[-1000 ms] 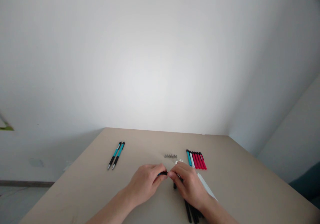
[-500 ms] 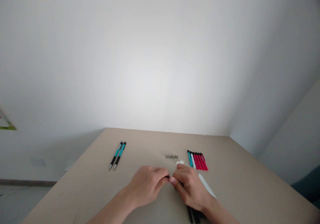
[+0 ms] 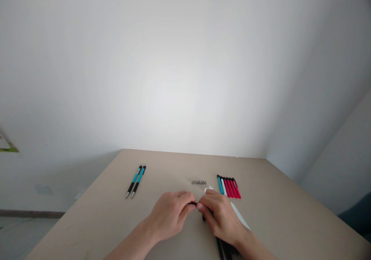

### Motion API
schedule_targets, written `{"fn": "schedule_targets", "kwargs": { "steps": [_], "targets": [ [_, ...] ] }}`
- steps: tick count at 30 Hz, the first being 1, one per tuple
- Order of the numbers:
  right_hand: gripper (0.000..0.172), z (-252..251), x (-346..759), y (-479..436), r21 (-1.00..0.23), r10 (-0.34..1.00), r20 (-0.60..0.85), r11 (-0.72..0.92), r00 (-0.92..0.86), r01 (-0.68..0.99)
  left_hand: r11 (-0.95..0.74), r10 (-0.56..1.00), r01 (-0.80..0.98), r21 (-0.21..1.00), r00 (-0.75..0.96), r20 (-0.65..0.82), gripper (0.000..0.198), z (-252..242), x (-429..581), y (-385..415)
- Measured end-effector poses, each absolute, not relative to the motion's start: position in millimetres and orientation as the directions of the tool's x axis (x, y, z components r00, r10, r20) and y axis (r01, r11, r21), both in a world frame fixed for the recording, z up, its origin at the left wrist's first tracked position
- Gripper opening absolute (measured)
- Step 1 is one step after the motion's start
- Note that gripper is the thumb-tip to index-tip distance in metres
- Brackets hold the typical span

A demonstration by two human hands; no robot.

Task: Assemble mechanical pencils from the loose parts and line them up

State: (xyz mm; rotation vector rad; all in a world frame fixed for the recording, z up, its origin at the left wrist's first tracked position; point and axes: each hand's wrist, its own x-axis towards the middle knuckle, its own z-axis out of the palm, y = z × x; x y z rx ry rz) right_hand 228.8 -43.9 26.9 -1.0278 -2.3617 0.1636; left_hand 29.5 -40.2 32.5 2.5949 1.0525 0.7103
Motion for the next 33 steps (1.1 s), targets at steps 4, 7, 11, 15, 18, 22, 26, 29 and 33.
{"fn": "schedule_targets", "kwargs": {
  "steps": [4, 7, 11, 15, 18, 22, 26, 29, 33],
  "targets": [
    [0.029, 27.7, 228.8, -45.1, -0.33, 0.712, 0.454, 0.692, -0.535, 0.642, -0.687, 0.726, 0.644, 0.336, 0.594, 0.347, 0.026, 30.6, 30.6, -38.7],
    [0.036, 27.5, 229.0, -45.5, -0.329, 0.713, 0.451, 0.692, -0.537, 0.643, -0.692, 0.721, 0.655, 0.304, 0.611, 0.326, 0.025, 32.7, 31.3, -40.1],
    [0.027, 26.6, 228.0, -44.5, -0.337, 0.722, 0.44, 0.684, -0.534, 0.647, -0.692, 0.722, 0.657, 0.301, 0.623, 0.3, 0.02, 33.3, 30.7, -41.5],
    [0.034, 25.7, 225.8, -43.2, -0.314, 0.74, 0.426, 0.66, -0.52, 0.682, -0.68, 0.733, 0.668, 0.304, 0.622, 0.275, 0.02, 30.6, 29.2, -40.4],
    [0.031, 27.3, 225.4, -43.9, -0.318, 0.741, 0.417, 0.662, -0.526, 0.679, -0.675, 0.737, 0.656, 0.338, 0.62, 0.269, 0.016, 29.9, 28.0, -39.6],
    [0.018, 31.1, 224.9, -47.0, -0.337, 0.718, 0.424, 0.691, -0.552, 0.639, -0.679, 0.733, 0.647, 0.346, 0.627, 0.264, 0.024, 30.5, 27.2, -39.9],
    [0.035, 30.5, 224.8, -47.4, -0.291, 0.709, 0.428, 0.695, -0.56, 0.658, -0.665, 0.744, 0.653, 0.362, 0.618, 0.254, 0.021, 31.6, 28.6, -40.7],
    [0.038, 27.2, 231.8, -38.1, -0.334, 0.736, 0.459, 0.662, -0.498, 0.671, -0.662, 0.746, 0.63, 0.407, 0.61, 0.268, 0.012, 33.2, 29.5, -40.6],
    [0.022, 19.1, 250.1, -13.2, -0.413, 0.821, 0.546, 0.437, -0.166, 0.799, -0.646, 0.762, 0.651, 0.399, 0.586, 0.276, 0.026, 34.1, 29.1, -39.9]
  ]
}}
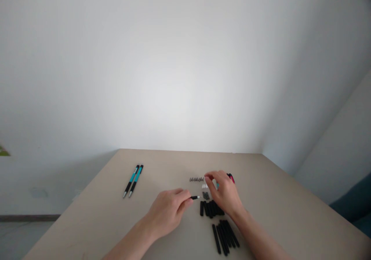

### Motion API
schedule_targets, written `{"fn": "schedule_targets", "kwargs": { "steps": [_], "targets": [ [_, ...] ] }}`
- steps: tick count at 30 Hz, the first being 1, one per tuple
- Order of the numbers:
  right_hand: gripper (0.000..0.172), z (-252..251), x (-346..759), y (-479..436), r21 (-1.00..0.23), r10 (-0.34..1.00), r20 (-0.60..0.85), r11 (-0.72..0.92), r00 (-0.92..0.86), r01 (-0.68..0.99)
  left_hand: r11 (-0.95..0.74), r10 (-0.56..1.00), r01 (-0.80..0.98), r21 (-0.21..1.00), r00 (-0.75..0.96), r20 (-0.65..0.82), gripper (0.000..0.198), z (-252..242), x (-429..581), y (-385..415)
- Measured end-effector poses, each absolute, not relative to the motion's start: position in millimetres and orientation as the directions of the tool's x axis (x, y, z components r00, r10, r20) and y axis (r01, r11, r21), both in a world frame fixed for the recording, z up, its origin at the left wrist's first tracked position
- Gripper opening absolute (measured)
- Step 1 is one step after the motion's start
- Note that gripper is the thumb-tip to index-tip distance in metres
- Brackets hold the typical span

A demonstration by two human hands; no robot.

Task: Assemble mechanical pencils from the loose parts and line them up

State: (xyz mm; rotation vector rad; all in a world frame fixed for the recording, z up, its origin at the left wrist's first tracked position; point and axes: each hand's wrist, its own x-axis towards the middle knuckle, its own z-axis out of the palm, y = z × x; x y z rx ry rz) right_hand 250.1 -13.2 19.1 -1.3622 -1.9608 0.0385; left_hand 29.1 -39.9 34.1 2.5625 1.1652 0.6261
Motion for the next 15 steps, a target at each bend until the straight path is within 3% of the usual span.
{"fn": "schedule_targets", "kwargs": {
  "steps": [10, 15],
  "targets": [
    [0.038, 0.3, 259.1, 9.0, -0.318, 0.874, 0.367, 0.44, -0.319, 0.84, -0.584, 0.809, 0.671, 0.457, 0.525, 0.263, 0.025, 27.6, 27.8, -35.6],
    [0.038, 0.8, 258.9, 8.8, -0.325, 0.868, 0.376, 0.451, -0.324, 0.831, -0.539, 0.837, 0.693, 0.478, 0.505, 0.213, 0.024, 28.8, 28.4, -34.7]
  ]
}}
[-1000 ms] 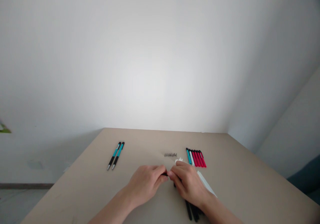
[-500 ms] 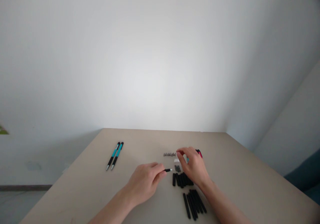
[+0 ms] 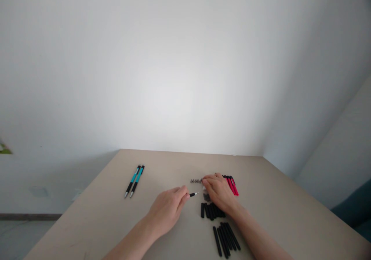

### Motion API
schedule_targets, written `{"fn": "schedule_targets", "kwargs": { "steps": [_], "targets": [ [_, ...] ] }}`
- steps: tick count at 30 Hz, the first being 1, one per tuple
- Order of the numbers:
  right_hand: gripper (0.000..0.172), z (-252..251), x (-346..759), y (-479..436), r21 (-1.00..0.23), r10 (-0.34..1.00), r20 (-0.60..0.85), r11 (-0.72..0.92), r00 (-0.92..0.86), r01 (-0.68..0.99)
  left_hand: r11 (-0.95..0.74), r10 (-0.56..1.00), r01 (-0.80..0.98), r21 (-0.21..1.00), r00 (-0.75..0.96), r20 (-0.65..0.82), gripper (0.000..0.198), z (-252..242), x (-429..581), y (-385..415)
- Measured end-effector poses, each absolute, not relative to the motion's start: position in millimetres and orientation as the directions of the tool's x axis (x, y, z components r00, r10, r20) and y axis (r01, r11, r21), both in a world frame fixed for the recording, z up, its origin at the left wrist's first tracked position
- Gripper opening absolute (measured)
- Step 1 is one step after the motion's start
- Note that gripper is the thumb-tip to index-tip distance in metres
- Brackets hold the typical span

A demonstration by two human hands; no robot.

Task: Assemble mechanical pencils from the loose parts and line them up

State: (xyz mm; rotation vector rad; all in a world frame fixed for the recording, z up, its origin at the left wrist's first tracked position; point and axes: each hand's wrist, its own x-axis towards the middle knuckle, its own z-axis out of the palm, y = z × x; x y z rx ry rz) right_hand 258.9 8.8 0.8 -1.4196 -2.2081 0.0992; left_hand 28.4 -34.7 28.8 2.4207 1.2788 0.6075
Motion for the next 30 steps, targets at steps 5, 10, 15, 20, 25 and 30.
{"fn": "schedule_targets", "kwargs": {
  "steps": [5, 10, 15, 20, 25, 30],
  "targets": [
    [0.032, -0.1, 259.8, 9.7, -0.323, 0.852, 0.416, 0.467, -0.32, 0.823, -0.545, 0.832, 0.691, 0.475, 0.515, 0.206, 0.02, 30.0, 28.2, -35.2],
    [0.02, 0.2, 264.5, 11.3, -0.385, 0.836, 0.509, 0.436, -0.206, 0.813, -0.546, 0.836, 0.712, 0.442, 0.499, 0.228, 0.033, 28.9, 27.7, -34.9],
    [0.02, 12.6, 256.8, -1.1, -0.572, 0.842, 0.53, 0.444, -0.103, 0.69, -0.502, 0.859, 0.702, 0.506, 0.473, 0.196, 0.013, 27.8, 27.6, -33.3],
    [0.029, 16.3, 241.4, -16.9, -0.74, 0.891, 0.431, 0.44, -0.143, 0.508, -0.534, 0.841, 0.677, 0.507, 0.488, 0.235, 0.017, 28.5, 27.3, -33.5],
    [0.027, 10.4, 237.8, -18.9, -0.816, 0.905, 0.4, 0.423, -0.144, 0.394, -0.539, 0.84, 0.693, 0.479, 0.486, 0.241, 0.028, 29.1, 27.4, -35.0],
    [0.023, 17.3, 235.9, -23.5, -0.774, 0.864, 0.451, 0.504, -0.225, 0.383, -0.546, 0.836, 0.709, 0.447, 0.501, 0.226, 0.031, 30.6, 28.2, -36.0]
  ]
}}
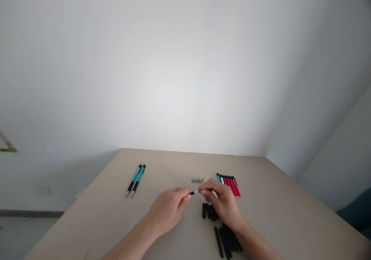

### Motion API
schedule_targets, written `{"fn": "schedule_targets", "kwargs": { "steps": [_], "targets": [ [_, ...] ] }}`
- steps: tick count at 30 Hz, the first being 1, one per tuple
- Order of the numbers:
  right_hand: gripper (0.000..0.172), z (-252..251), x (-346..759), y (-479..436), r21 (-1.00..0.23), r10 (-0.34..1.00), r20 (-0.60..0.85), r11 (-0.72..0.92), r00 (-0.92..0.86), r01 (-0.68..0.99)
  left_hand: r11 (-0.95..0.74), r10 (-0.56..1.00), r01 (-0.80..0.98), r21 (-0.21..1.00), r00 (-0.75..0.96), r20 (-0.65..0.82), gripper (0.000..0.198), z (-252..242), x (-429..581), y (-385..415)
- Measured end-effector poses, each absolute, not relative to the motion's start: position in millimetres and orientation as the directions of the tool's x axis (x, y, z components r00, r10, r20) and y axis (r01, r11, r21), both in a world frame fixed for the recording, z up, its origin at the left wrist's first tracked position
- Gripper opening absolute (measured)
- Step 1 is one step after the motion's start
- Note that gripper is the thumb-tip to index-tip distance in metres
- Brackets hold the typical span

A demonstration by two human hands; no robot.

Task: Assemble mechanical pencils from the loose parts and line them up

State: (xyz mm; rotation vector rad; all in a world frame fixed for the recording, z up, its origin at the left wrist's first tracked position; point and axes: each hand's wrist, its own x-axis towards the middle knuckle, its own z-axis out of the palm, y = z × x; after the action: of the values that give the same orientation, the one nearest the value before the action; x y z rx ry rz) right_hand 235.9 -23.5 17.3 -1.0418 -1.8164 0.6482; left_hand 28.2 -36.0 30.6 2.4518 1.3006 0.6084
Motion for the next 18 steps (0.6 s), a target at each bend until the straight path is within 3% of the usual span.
{"fn": "schedule_targets", "kwargs": {
  "steps": [18],
  "targets": [
    [0.016, 26.4, 235.3, -28.9, -0.649, 0.784, 0.561, 0.616, -0.266, 0.446, -0.556, 0.828, 0.717, 0.42, 0.523, 0.202, 0.035, 29.4, 28.4, -36.8]
  ]
}}
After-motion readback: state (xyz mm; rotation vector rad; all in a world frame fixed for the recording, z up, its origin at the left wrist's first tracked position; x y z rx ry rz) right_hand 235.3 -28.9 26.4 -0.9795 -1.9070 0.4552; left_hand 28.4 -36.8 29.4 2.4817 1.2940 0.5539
